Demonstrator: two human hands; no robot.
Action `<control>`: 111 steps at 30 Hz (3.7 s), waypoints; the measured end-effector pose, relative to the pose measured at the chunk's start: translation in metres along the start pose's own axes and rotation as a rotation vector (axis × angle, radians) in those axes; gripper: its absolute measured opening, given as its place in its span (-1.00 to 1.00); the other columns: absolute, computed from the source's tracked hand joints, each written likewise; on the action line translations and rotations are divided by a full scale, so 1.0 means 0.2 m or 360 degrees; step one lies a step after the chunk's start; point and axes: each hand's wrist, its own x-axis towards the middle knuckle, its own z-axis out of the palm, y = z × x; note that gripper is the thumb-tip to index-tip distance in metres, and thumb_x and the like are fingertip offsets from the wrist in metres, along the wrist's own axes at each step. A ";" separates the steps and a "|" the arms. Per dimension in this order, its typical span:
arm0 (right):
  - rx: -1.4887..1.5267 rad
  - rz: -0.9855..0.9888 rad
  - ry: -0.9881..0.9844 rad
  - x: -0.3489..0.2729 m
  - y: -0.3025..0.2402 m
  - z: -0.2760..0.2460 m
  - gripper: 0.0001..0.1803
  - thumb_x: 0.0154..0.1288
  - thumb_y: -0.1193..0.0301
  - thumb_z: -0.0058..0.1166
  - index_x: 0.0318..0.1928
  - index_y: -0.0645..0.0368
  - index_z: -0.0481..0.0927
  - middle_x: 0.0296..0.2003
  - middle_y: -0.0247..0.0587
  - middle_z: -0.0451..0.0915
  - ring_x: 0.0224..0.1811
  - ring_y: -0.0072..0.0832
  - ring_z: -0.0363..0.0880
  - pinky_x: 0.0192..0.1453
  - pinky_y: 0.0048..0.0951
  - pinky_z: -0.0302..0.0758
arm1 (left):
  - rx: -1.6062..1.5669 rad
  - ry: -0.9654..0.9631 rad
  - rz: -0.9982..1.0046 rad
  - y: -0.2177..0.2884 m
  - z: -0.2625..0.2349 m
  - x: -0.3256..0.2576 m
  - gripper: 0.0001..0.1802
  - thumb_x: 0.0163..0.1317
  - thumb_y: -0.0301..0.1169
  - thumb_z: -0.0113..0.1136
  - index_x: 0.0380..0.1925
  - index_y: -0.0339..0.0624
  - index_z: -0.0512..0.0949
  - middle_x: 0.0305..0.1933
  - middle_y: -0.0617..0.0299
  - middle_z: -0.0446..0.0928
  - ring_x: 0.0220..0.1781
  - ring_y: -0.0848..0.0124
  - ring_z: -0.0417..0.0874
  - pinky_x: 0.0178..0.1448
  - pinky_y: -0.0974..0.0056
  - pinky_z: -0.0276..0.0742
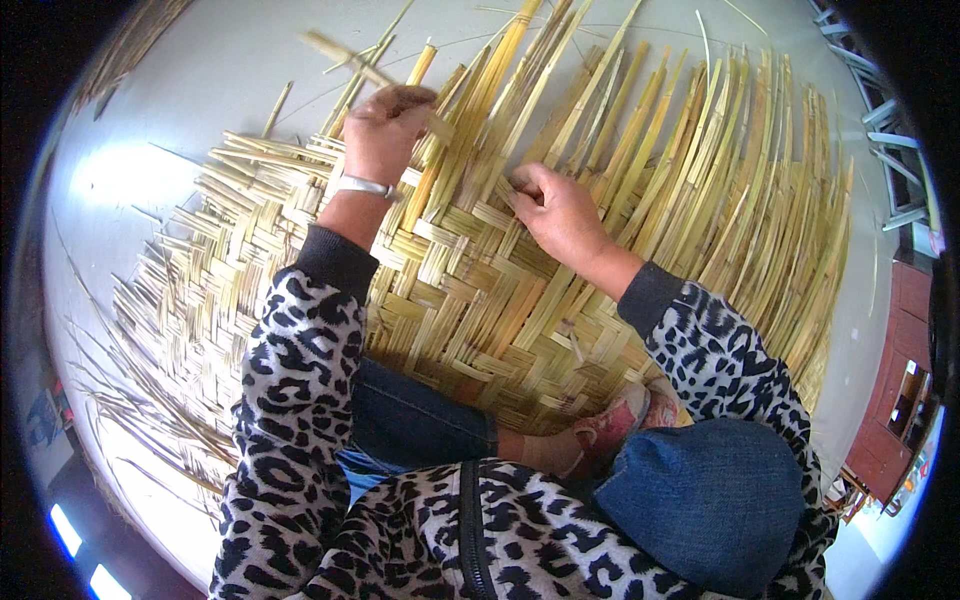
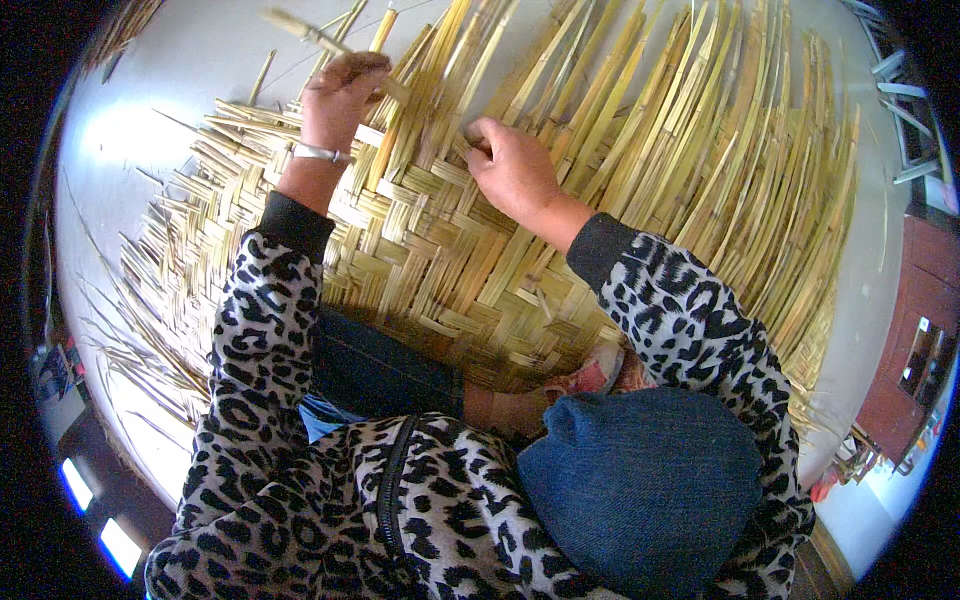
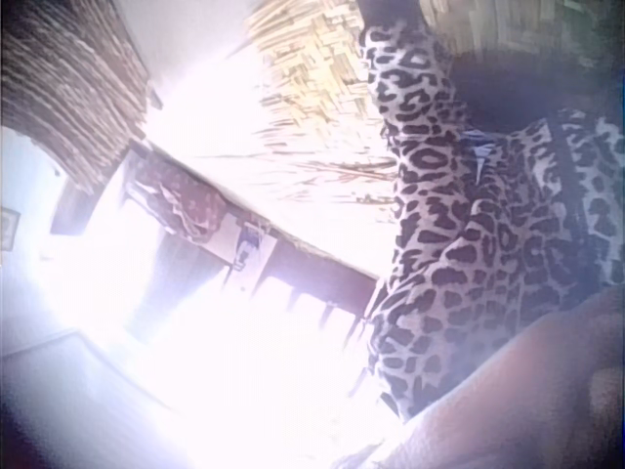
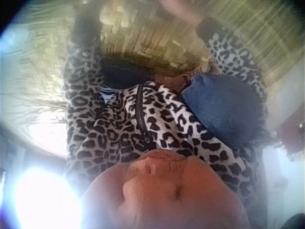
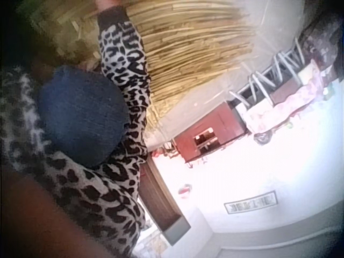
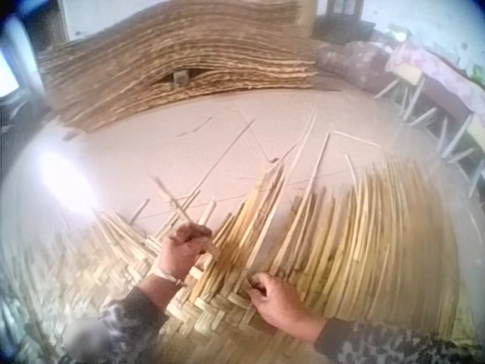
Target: The person sits on the floor and weaves a large flat mat using dried palm leaves. They interlace the leaves by hand, repeatedly threading and tightening the weave to expand the mat's surface area.
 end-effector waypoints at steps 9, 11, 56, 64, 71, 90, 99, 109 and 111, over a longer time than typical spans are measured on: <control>-0.0557 -0.0569 -0.0146 -0.11 -0.04 0.03 -0.71 0.21 0.60 -0.04 -0.04 0.35 0.52 -0.15 -0.02 0.45 -0.14 -0.08 0.55 -0.05 -0.18 0.55 | 0.0737 0.0157 -0.0182 -0.18 -0.20 -0.15 -0.82 0.13 -0.42 0.24 -0.26 -0.13 0.71 -0.40 0.17 0.69 -0.35 0.46 0.71 -0.19 0.33 0.61; -0.0672 -0.0710 -0.0139 -0.09 -0.08 0.00 -0.67 0.18 0.62 -0.07 -0.02 0.34 0.51 -0.17 -0.03 0.42 -0.15 -0.12 0.54 -0.07 -0.17 0.55 | 0.0329 0.0156 -0.0292 -0.17 -0.22 -0.13 -0.83 0.20 -0.48 0.20 -0.22 -0.23 0.68 -0.37 0.18 0.67 -0.37 0.46 0.68 -0.23 0.38 0.61; -0.0052 -0.0187 -0.0267 0.47 -0.45 0.13 -0.76 0.13 0.29 0.11 -0.35 0.24 0.60 -0.46 0.03 0.63 -0.34 -0.03 0.63 -0.23 -0.11 0.54 | 0.1677 -0.0418 -0.0062 -0.01 -0.16 0.15 -0.59 0.09 -0.17 0.20 -0.16 -0.25 0.56 -0.13 -0.10 0.64 -0.06 0.01 0.66 0.02 0.06 0.55; 0.0095 -0.0241 -0.0240 0.42 -0.43 0.11 -0.76 0.17 0.30 0.11 -0.32 0.25 0.60 -0.44 0.01 0.65 -0.34 -0.03 0.64 -0.23 -0.13 0.55 | 0.1348 -0.0706 -0.0218 -0.11 -0.22 0.21 -0.55 0.02 -0.06 0.30 -0.26 -0.23 0.66 -0.21 -0.09 0.66 -0.12 0.00 0.68 -0.01 0.09 0.56; 0.0259 0.0036 -0.0210 0.48 -0.34 0.18 -0.72 0.19 0.28 0.09 -0.25 0.27 0.61 -0.43 -0.07 0.66 -0.39 -0.18 0.66 -0.19 -0.20 0.56 | 0.1121 -0.0768 -0.0372 -0.08 -0.27 0.20 -0.48 0.00 -0.02 0.38 -0.33 -0.34 0.63 -0.38 -0.04 0.64 -0.33 0.20 0.66 -0.15 0.15 0.52; 0.0707 0.0413 -0.0210 0.50 -0.28 0.22 -0.80 0.24 0.42 0.02 -0.24 0.35 0.53 -0.41 -0.21 0.59 -0.52 -0.50 0.60 -0.46 -0.47 0.57 | 0.1553 -0.0561 -0.0148 -0.09 -0.19 0.17 -0.50 0.03 -0.04 0.31 -0.26 -0.30 0.65 -0.21 -0.13 0.64 -0.10 -0.02 0.66 0.01 0.07 0.54; 0.0919 0.0432 -0.0258 0.42 -0.38 0.13 -0.82 0.26 0.43 0.01 -0.25 0.34 0.51 -0.41 -0.21 0.58 -0.51 -0.49 0.63 -0.46 -0.47 0.59 | 0.1481 -0.0740 -0.0116 -0.10 -0.19 0.18 -0.53 -0.02 -0.15 0.30 -0.21 -0.33 0.63 -0.20 -0.17 0.64 -0.06 -0.05 0.65 0.03 0.07 0.55; 0.0881 0.0590 -0.0280 0.51 -0.26 0.21 -0.79 0.26 0.41 0.03 -0.19 0.30 0.54 -0.39 -0.19 0.59 -0.38 -0.40 0.66 -0.36 -0.39 0.59 | 0.0952 -0.0525 -0.0324 -0.12 -0.30 0.16 -0.50 -0.04 -0.04 0.50 -0.54 -0.31 0.59 -0.67 0.33 0.37 -0.58 0.48 0.30 -0.51 0.24 0.28; 0.0617 0.0358 -0.0211 0.51 -0.25 0.24 -0.80 0.19 0.41 0.06 -0.25 0.28 0.59 -0.42 -0.16 0.63 -0.37 -0.32 0.67 -0.33 -0.31 0.58 | 0.0954 -0.0614 -0.0392 -0.12 -0.32 0.18 -0.53 -0.04 -0.07 0.52 -0.59 -0.27 0.57 -0.66 0.39 0.32 -0.58 0.53 0.25 -0.51 0.29 0.21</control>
